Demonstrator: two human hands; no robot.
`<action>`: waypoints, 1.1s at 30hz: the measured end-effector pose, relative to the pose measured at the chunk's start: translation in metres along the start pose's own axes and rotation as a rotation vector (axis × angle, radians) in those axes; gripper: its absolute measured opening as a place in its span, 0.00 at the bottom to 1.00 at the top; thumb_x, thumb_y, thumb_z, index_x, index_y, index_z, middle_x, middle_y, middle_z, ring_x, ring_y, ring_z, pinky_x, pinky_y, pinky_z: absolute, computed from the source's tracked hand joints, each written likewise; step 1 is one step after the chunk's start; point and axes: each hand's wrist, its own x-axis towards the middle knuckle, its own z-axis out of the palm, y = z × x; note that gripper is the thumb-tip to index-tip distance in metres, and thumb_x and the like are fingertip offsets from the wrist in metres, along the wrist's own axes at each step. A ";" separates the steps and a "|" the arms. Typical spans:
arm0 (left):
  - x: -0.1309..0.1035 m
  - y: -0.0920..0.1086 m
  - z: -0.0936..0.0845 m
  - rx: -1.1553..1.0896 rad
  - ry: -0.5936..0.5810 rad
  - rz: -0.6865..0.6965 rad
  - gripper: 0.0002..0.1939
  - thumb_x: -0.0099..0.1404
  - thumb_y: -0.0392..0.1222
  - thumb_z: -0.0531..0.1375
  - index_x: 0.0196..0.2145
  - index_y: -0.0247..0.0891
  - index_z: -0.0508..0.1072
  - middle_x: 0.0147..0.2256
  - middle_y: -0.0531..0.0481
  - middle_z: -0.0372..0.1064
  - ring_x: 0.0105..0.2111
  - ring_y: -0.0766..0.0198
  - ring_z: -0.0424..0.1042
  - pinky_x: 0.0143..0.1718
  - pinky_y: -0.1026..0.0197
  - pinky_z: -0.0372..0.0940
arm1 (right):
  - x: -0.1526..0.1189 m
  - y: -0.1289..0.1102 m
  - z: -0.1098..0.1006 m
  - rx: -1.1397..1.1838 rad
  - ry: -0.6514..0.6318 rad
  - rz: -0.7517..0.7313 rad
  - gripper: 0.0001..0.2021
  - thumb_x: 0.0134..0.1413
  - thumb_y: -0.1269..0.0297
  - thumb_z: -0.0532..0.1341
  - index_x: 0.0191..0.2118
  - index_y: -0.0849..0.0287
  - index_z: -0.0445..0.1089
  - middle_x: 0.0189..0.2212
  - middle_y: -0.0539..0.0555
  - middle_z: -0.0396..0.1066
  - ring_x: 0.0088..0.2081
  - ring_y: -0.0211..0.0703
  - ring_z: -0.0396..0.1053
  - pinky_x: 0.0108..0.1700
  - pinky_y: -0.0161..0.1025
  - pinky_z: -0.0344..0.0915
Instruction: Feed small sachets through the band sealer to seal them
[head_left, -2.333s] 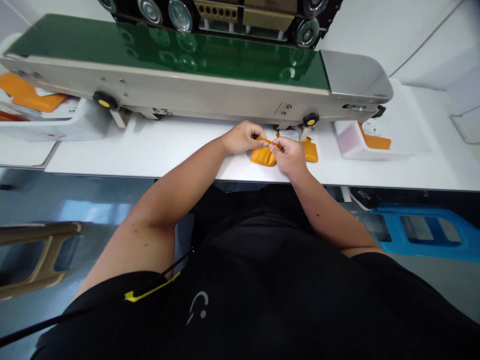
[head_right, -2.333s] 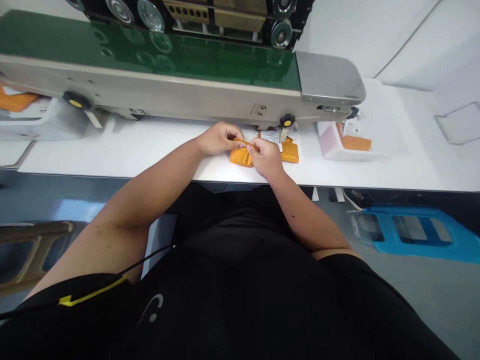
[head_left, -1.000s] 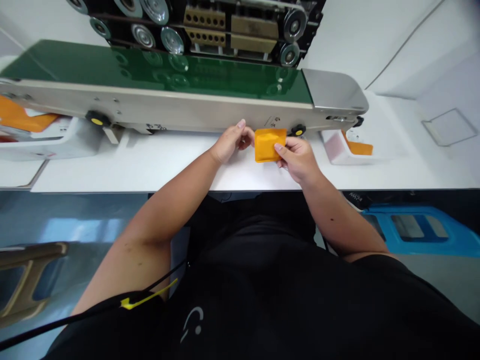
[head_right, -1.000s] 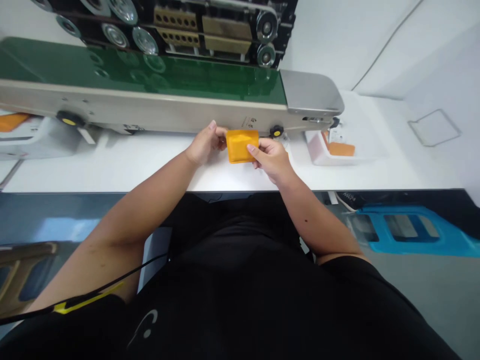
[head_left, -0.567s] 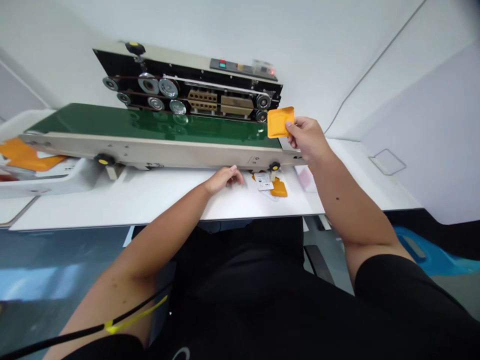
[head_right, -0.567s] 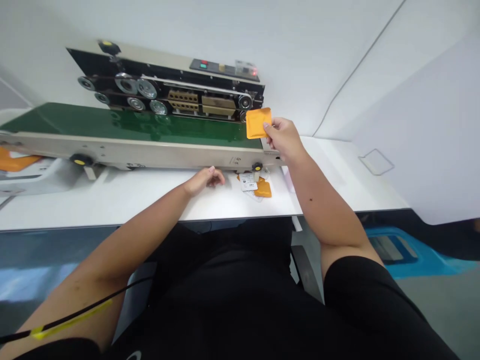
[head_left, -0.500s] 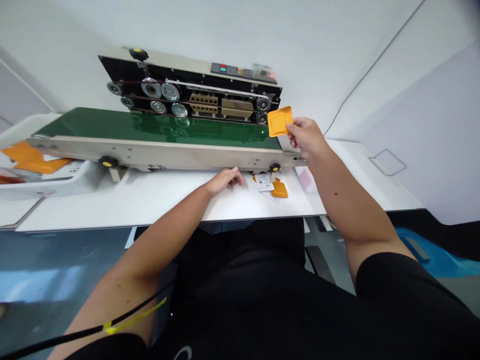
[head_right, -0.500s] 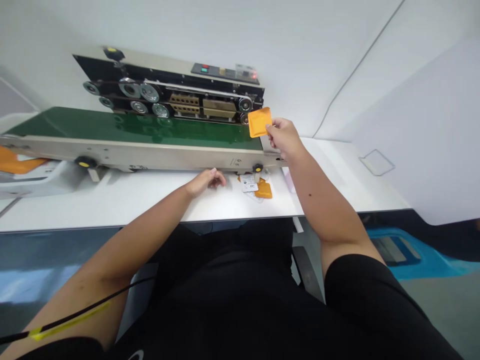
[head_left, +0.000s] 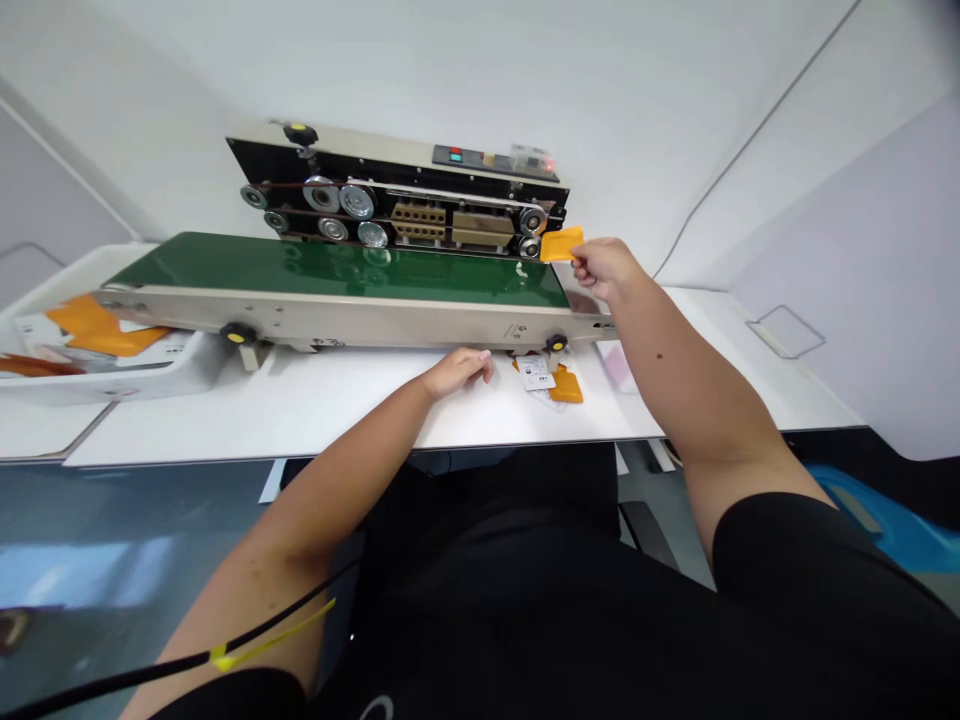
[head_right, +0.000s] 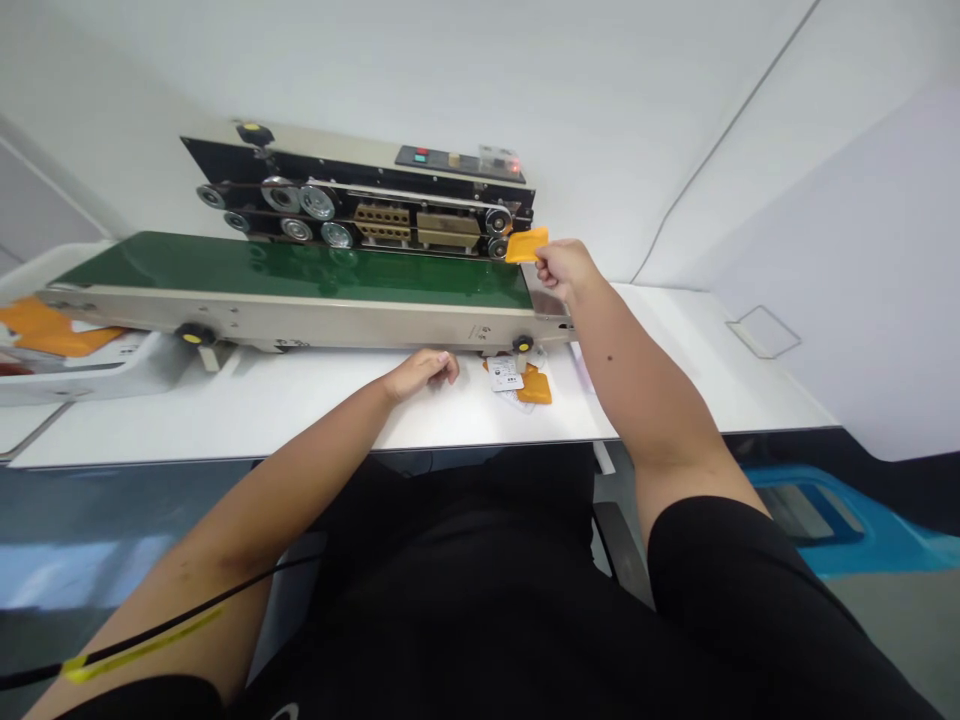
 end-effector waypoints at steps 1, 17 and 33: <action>0.000 0.000 0.000 0.006 0.002 0.003 0.39 0.71 0.74 0.49 0.28 0.33 0.75 0.25 0.49 0.65 0.25 0.67 0.58 0.30 0.62 0.56 | 0.001 -0.002 0.002 0.008 -0.003 0.019 0.12 0.60 0.80 0.56 0.28 0.58 0.60 0.16 0.45 0.59 0.15 0.27 0.53 0.16 0.25 0.41; 0.000 0.005 -0.001 0.079 -0.029 0.000 0.37 0.70 0.73 0.51 0.28 0.34 0.75 0.26 0.49 0.66 0.27 0.66 0.63 0.32 0.62 0.59 | 0.025 -0.005 0.022 0.098 -0.135 0.223 0.14 0.62 0.79 0.56 0.29 0.56 0.56 0.18 0.42 0.54 0.16 0.27 0.47 0.14 0.24 0.39; -0.002 0.009 0.002 0.108 -0.019 -0.038 0.33 0.72 0.68 0.52 0.27 0.35 0.73 0.25 0.49 0.67 0.24 0.67 0.62 0.28 0.63 0.57 | 0.003 0.008 0.056 -0.161 0.083 -0.331 0.18 0.62 0.53 0.68 0.42 0.52 0.57 0.30 0.45 0.69 0.23 0.32 0.65 0.22 0.28 0.58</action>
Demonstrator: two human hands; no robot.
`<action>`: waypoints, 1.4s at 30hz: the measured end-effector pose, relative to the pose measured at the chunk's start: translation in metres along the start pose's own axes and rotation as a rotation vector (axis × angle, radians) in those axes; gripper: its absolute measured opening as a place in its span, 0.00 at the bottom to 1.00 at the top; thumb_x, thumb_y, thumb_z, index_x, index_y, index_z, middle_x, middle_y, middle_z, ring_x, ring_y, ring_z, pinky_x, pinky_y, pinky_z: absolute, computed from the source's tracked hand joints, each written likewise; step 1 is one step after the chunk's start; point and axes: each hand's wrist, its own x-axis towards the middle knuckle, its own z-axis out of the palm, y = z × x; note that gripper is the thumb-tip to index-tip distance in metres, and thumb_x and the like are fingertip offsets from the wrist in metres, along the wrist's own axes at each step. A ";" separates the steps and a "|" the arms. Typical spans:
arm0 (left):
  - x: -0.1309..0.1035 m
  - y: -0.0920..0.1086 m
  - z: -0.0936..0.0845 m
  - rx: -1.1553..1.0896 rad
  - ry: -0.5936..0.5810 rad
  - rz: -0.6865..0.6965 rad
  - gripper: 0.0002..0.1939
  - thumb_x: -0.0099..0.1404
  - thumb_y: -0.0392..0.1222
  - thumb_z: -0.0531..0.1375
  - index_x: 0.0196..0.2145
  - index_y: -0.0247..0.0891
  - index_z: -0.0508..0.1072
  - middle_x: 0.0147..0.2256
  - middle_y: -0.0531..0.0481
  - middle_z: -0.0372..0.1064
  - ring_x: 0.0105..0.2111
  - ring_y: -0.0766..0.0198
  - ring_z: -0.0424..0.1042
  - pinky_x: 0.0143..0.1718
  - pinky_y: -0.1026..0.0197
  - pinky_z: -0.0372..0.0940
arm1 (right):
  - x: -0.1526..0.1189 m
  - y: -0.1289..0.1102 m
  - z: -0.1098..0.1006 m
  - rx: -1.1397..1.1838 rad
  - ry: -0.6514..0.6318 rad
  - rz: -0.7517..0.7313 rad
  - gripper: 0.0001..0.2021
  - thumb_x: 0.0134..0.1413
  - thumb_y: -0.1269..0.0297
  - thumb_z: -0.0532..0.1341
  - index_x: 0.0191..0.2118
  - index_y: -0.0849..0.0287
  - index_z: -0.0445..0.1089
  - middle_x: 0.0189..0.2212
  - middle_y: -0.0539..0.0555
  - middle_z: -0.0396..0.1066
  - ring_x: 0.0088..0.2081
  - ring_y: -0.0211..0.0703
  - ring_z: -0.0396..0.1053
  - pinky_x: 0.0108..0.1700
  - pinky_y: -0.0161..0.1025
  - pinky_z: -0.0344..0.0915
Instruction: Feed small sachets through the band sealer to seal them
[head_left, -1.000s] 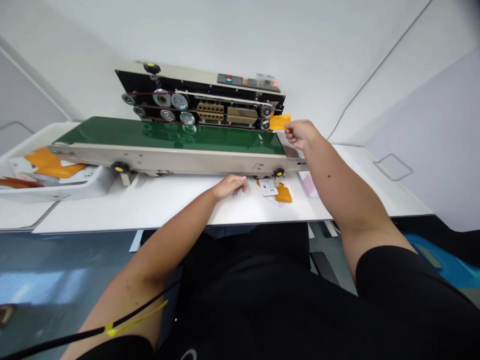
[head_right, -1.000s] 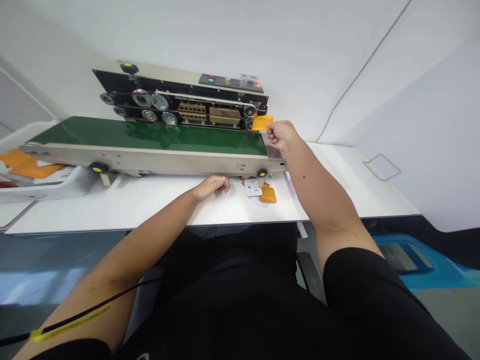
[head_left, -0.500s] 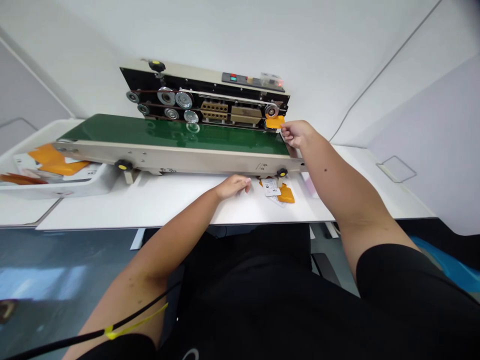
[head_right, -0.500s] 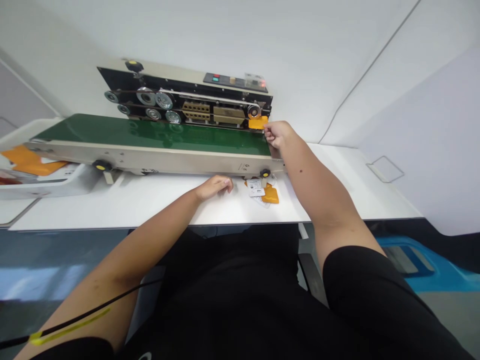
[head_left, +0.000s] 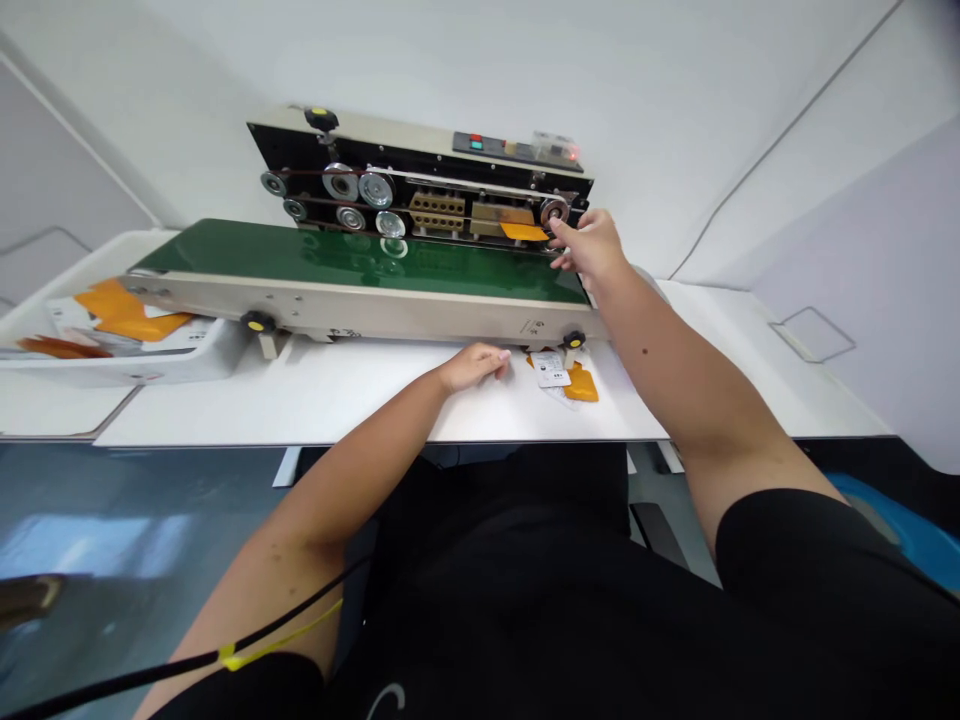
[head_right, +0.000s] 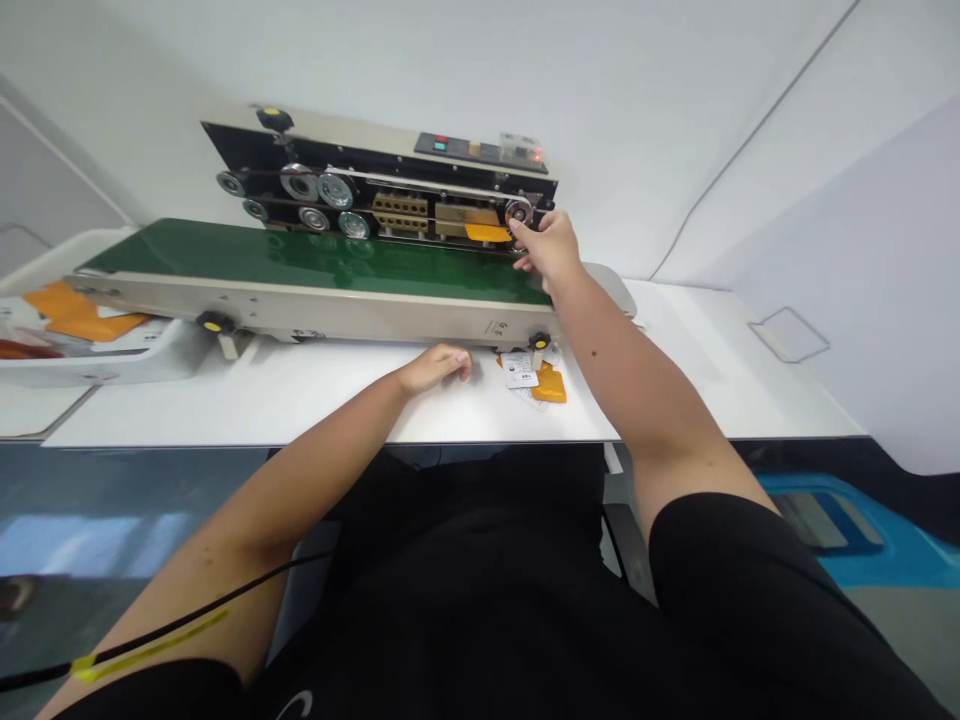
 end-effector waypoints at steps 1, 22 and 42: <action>0.000 0.001 0.000 0.002 0.000 0.002 0.33 0.72 0.68 0.52 0.27 0.35 0.73 0.25 0.49 0.67 0.25 0.66 0.62 0.28 0.63 0.57 | -0.010 0.002 -0.004 -0.051 0.052 -0.111 0.17 0.63 0.52 0.67 0.42 0.52 0.58 0.32 0.46 0.69 0.24 0.31 0.65 0.24 0.29 0.60; -0.001 -0.001 0.004 -0.115 0.012 0.032 0.37 0.69 0.74 0.52 0.25 0.34 0.72 0.25 0.48 0.67 0.25 0.67 0.61 0.31 0.60 0.56 | -0.181 0.137 -0.022 -0.948 -0.382 -0.632 0.30 0.53 0.72 0.58 0.63 0.61 0.70 0.64 0.60 0.72 0.64 0.61 0.65 0.67 0.56 0.62; -0.002 -0.001 0.005 -0.067 0.008 0.014 0.37 0.69 0.73 0.52 0.25 0.34 0.73 0.26 0.48 0.68 0.25 0.67 0.61 0.30 0.61 0.57 | -0.187 0.132 -0.018 -1.046 -0.490 -0.521 0.25 0.57 0.77 0.55 0.58 0.54 0.73 0.58 0.61 0.76 0.58 0.59 0.73 0.57 0.55 0.71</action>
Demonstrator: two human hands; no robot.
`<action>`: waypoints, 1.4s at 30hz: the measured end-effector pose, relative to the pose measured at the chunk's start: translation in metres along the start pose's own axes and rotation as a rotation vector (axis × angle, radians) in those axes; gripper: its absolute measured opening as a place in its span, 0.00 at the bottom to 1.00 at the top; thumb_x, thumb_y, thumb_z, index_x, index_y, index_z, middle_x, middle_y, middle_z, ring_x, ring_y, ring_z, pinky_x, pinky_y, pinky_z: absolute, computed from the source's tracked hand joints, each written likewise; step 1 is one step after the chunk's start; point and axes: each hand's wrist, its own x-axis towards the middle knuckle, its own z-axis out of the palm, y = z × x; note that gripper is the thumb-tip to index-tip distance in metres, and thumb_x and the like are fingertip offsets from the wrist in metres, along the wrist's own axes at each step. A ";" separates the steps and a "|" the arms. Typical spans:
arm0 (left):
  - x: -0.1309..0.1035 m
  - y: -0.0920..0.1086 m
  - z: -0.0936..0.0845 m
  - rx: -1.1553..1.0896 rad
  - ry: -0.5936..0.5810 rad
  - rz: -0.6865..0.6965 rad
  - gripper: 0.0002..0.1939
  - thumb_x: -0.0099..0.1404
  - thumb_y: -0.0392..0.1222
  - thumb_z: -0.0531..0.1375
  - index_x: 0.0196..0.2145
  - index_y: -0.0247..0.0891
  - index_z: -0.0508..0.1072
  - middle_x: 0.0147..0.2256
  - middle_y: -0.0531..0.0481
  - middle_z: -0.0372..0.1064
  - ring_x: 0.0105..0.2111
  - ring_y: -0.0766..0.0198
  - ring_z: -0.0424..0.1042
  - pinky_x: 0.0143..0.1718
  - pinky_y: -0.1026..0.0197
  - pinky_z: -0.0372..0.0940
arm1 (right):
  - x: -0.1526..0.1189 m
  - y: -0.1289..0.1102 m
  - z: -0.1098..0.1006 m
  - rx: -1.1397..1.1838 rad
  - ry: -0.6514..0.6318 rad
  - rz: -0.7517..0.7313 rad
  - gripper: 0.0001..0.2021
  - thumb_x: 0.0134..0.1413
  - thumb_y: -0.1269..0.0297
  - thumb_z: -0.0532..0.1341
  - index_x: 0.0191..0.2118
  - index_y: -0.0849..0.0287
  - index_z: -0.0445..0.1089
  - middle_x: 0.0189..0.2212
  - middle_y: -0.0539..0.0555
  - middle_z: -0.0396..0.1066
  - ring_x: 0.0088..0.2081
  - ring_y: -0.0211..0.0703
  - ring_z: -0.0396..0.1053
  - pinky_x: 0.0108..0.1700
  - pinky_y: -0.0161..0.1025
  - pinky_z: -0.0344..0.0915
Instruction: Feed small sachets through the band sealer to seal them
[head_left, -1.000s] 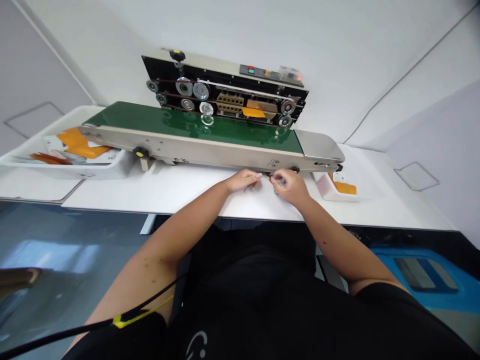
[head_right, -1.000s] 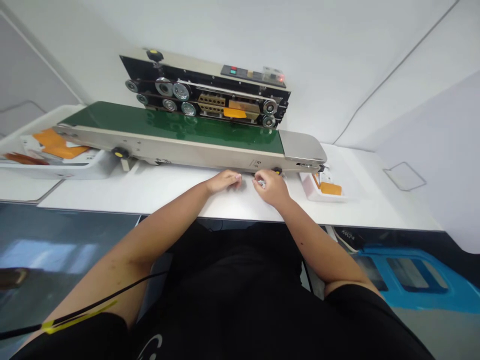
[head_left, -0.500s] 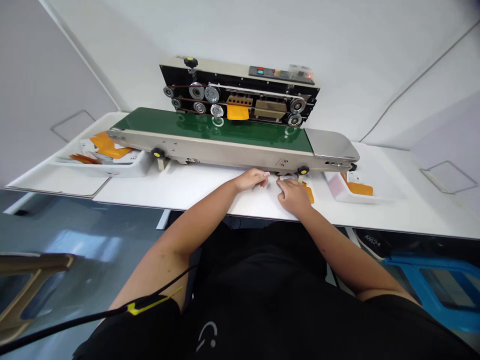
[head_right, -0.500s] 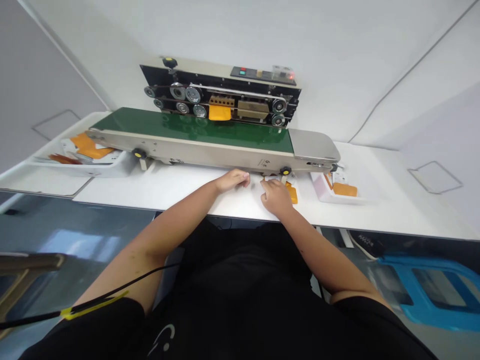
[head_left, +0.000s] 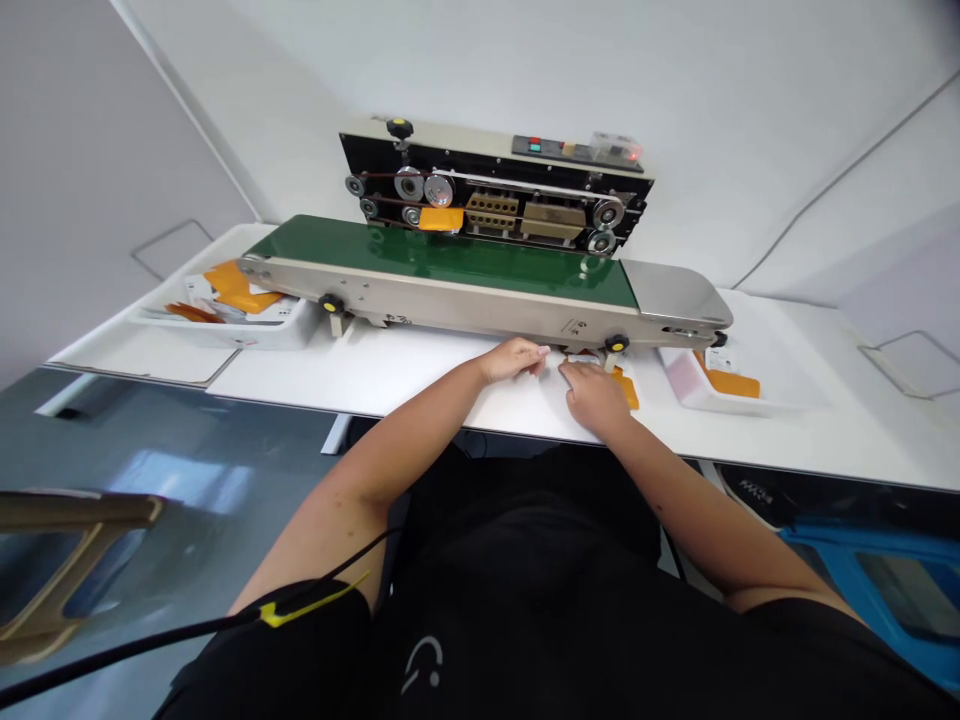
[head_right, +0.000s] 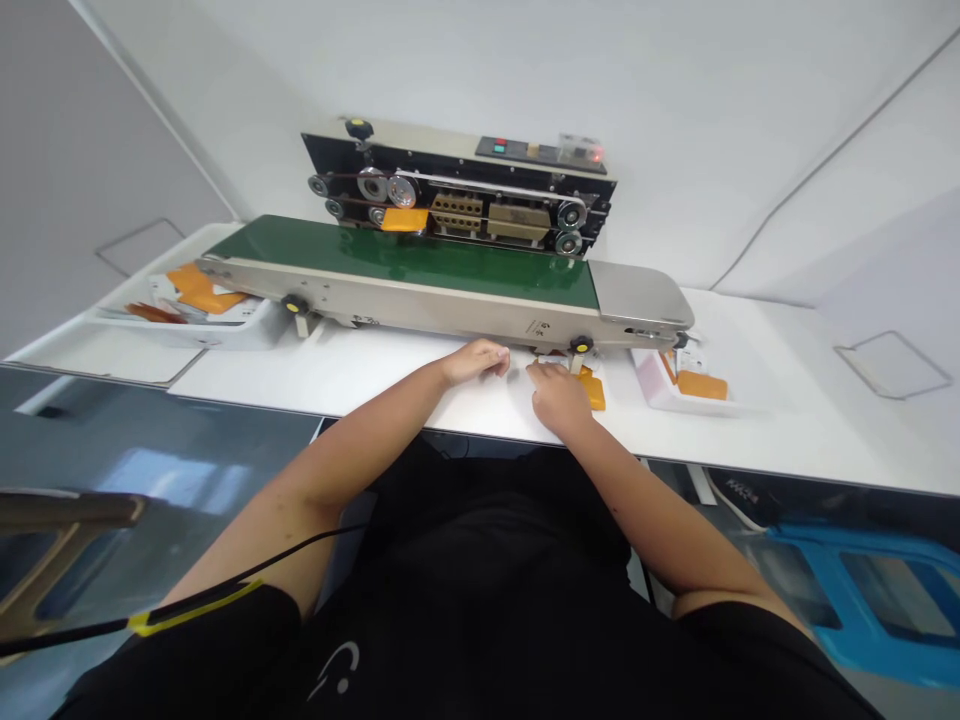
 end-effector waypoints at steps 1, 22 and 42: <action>0.000 0.000 0.000 -0.002 0.001 0.004 0.37 0.70 0.73 0.52 0.25 0.34 0.73 0.25 0.49 0.67 0.24 0.67 0.61 0.29 0.61 0.56 | 0.000 0.000 0.000 -0.002 -0.003 -0.003 0.24 0.57 0.77 0.54 0.56 0.54 0.74 0.56 0.61 0.77 0.57 0.59 0.73 0.56 0.55 0.71; 0.009 -0.007 0.005 -0.095 0.037 -0.076 0.26 0.60 0.58 0.71 0.45 0.31 0.79 0.40 0.43 0.79 0.38 0.60 0.75 0.42 0.58 0.68 | 0.003 -0.024 0.005 1.206 0.475 0.260 0.18 0.66 0.52 0.59 0.57 0.52 0.68 0.55 0.61 0.77 0.59 0.47 0.75 0.59 0.47 0.75; 0.004 0.008 0.005 -0.173 0.032 -0.054 0.24 0.62 0.59 0.70 0.34 0.32 0.73 0.32 0.47 0.74 0.30 0.67 0.71 0.31 0.64 0.63 | 0.007 -0.011 0.015 1.355 0.524 0.407 0.15 0.57 0.51 0.69 0.46 0.53 0.77 0.34 0.50 0.77 0.29 0.36 0.70 0.33 0.36 0.72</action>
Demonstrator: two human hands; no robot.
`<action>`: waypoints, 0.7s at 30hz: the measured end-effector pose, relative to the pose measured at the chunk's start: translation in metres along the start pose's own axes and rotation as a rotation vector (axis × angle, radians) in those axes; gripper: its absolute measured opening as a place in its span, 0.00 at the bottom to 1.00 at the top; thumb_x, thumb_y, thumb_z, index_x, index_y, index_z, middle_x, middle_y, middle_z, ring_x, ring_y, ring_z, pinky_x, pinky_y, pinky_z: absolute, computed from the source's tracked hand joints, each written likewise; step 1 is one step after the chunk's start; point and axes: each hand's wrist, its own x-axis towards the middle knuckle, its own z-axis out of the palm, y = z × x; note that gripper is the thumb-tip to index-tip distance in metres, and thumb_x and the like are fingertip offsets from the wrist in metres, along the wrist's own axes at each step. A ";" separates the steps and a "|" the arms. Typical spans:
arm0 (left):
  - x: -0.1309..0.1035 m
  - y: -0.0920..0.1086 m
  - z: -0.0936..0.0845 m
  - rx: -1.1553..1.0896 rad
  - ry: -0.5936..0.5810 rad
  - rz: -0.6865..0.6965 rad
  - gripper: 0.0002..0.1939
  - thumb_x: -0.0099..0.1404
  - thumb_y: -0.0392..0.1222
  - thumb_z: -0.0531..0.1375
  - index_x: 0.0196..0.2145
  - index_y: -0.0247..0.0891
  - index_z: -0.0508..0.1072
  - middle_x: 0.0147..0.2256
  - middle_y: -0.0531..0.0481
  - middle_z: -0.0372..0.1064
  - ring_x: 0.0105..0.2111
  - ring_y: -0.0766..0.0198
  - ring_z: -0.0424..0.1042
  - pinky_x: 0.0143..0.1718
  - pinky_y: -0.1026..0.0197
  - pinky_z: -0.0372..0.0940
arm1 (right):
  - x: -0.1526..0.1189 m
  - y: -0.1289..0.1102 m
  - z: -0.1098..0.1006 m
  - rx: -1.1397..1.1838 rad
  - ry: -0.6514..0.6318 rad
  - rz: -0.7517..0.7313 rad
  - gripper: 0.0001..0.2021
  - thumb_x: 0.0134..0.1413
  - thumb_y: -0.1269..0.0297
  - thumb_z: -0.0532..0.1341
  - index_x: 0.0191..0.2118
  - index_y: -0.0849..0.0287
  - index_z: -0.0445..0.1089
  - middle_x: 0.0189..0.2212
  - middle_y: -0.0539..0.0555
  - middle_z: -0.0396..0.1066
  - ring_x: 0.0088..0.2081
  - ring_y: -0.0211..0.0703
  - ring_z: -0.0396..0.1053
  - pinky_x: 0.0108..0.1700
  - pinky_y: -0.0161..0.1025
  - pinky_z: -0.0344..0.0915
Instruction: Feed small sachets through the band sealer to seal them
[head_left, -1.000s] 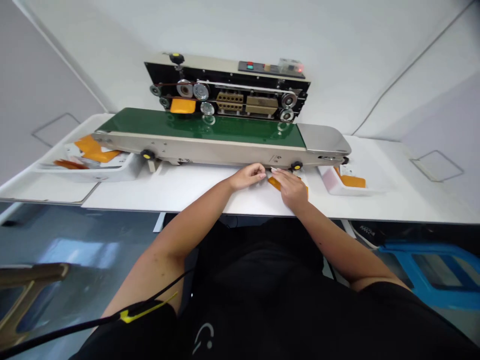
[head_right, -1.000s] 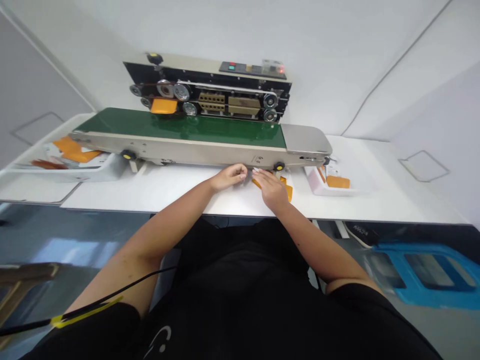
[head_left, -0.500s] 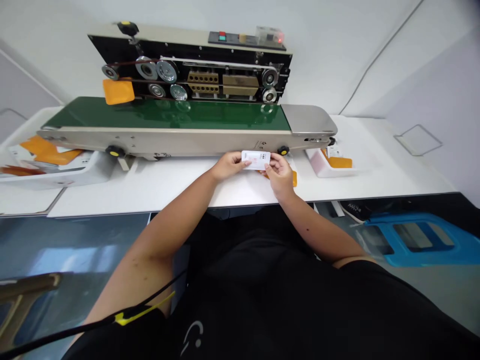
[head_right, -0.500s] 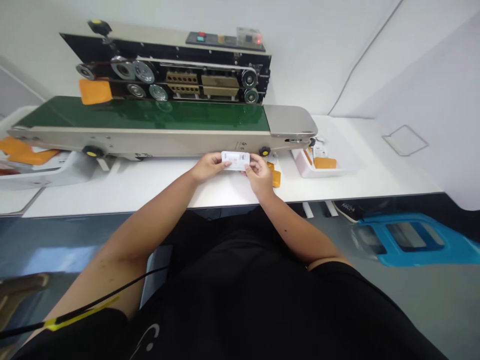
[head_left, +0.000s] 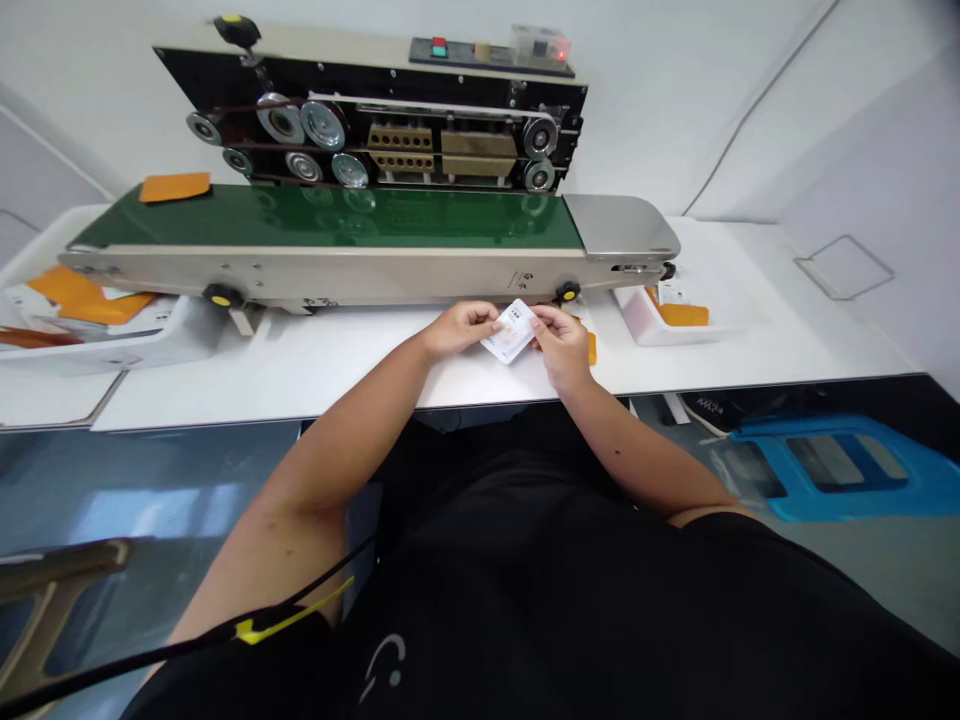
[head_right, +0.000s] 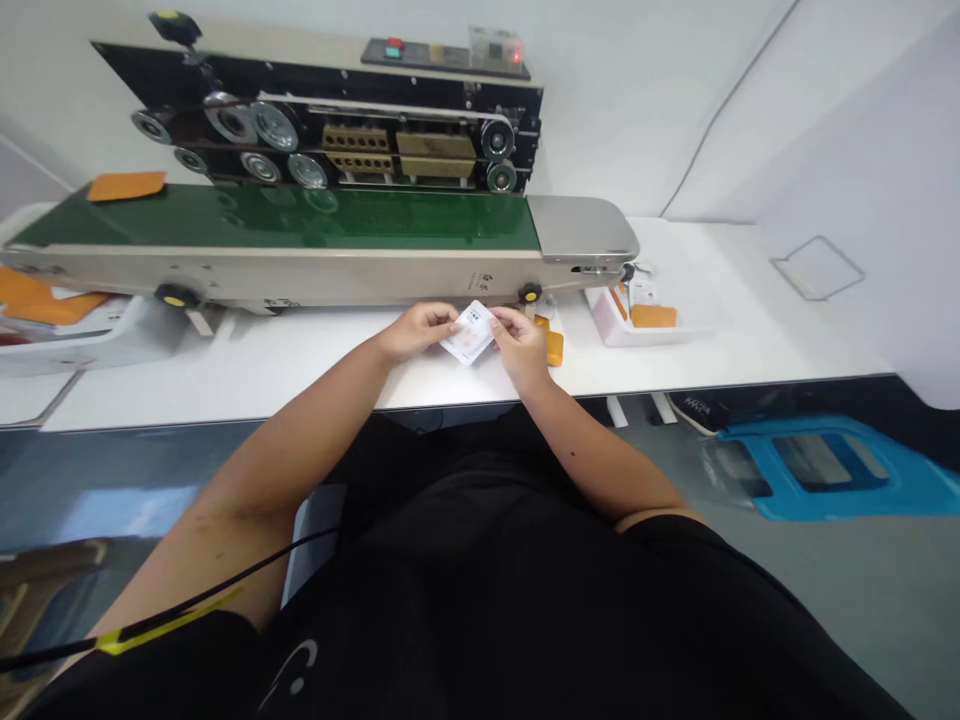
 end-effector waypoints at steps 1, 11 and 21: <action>0.000 -0.001 0.001 -0.008 -0.024 -0.010 0.25 0.61 0.59 0.71 0.35 0.32 0.74 0.33 0.47 0.75 0.32 0.66 0.72 0.33 0.63 0.65 | 0.001 0.003 0.000 0.001 -0.011 -0.022 0.16 0.56 0.50 0.69 0.45 0.53 0.78 0.35 0.50 0.78 0.29 0.36 0.70 0.32 0.36 0.71; 0.002 -0.005 0.003 -0.121 0.053 -0.015 0.28 0.60 0.57 0.73 0.44 0.32 0.72 0.36 0.44 0.78 0.29 0.66 0.74 0.28 0.65 0.63 | 0.005 0.006 0.003 -0.024 -0.073 0.040 0.22 0.51 0.43 0.71 0.42 0.55 0.76 0.34 0.52 0.78 0.32 0.40 0.74 0.31 0.38 0.73; 0.007 -0.011 -0.003 0.062 0.128 0.176 0.22 0.57 0.52 0.75 0.39 0.33 0.76 0.36 0.47 0.75 0.35 0.65 0.73 0.38 0.62 0.67 | 0.002 0.004 -0.002 -0.209 -0.038 -0.231 0.12 0.59 0.51 0.67 0.40 0.54 0.77 0.40 0.54 0.76 0.44 0.45 0.75 0.44 0.43 0.76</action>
